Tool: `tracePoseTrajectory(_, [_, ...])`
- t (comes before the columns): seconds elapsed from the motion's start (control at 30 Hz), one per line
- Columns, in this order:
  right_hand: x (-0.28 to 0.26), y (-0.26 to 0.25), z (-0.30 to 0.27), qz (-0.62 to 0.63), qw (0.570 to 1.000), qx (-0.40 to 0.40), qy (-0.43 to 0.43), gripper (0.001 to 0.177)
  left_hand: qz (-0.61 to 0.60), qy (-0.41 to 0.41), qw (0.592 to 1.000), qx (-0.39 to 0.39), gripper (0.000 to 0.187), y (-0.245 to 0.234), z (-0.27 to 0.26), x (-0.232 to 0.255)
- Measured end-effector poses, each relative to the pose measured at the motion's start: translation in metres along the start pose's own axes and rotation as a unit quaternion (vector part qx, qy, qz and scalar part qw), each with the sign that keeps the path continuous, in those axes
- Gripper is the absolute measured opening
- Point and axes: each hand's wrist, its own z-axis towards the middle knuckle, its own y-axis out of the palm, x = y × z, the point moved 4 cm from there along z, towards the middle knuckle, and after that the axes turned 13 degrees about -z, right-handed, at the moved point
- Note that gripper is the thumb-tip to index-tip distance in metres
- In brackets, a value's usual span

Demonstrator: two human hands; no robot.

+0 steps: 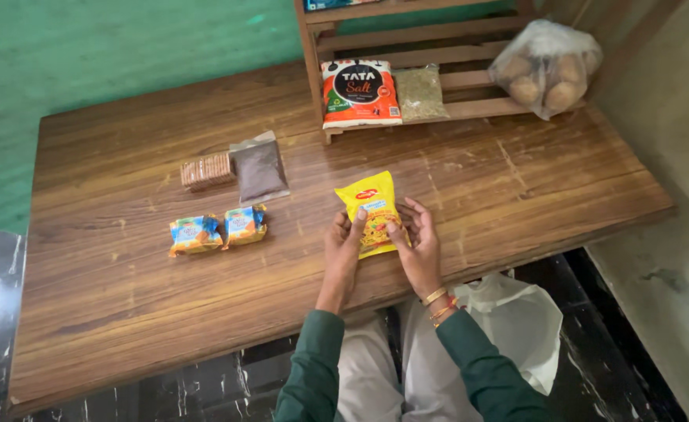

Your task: The person packs various grocery items from a wooden table into a white plastic bag. They handle biscuits, salt, and other packaged goods one by one, placing them into the bag.

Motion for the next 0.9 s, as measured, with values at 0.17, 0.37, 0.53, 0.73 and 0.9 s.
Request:
tracePoseTrajectory(0.17, [0.010,-0.003,0.000,-0.032,0.998,-0.057,-0.027,0.057,-0.003,0.026,0.999,0.023,0.032,-0.004,0.000,-0.004])
tracePoseTrajectory(0.37, [0.029,-0.022,-0.006,0.036,0.995,-0.066,0.063,0.037,0.106,0.088,0.990,-0.013,0.034,-0.001,-0.001,-0.013])
tracePoseTrajectory(0.53, [0.020,-0.055,-0.011,0.037,0.993,-0.053,0.102,0.026,0.172,0.107,0.979,0.016,0.043,0.011,-0.020,-0.005])
tracePoseTrajectory(0.73, [-0.037,-0.110,0.013,0.044,0.996,-0.001,0.075,0.022,0.382,0.154,0.911,0.013,0.034,0.041,-0.038,0.014])
tracePoseTrajectory(0.9, [-0.109,-0.156,0.076,0.040,0.993,0.114,0.011,0.022,0.497,0.221,0.838,-0.055,0.032,0.057,-0.042,0.015])
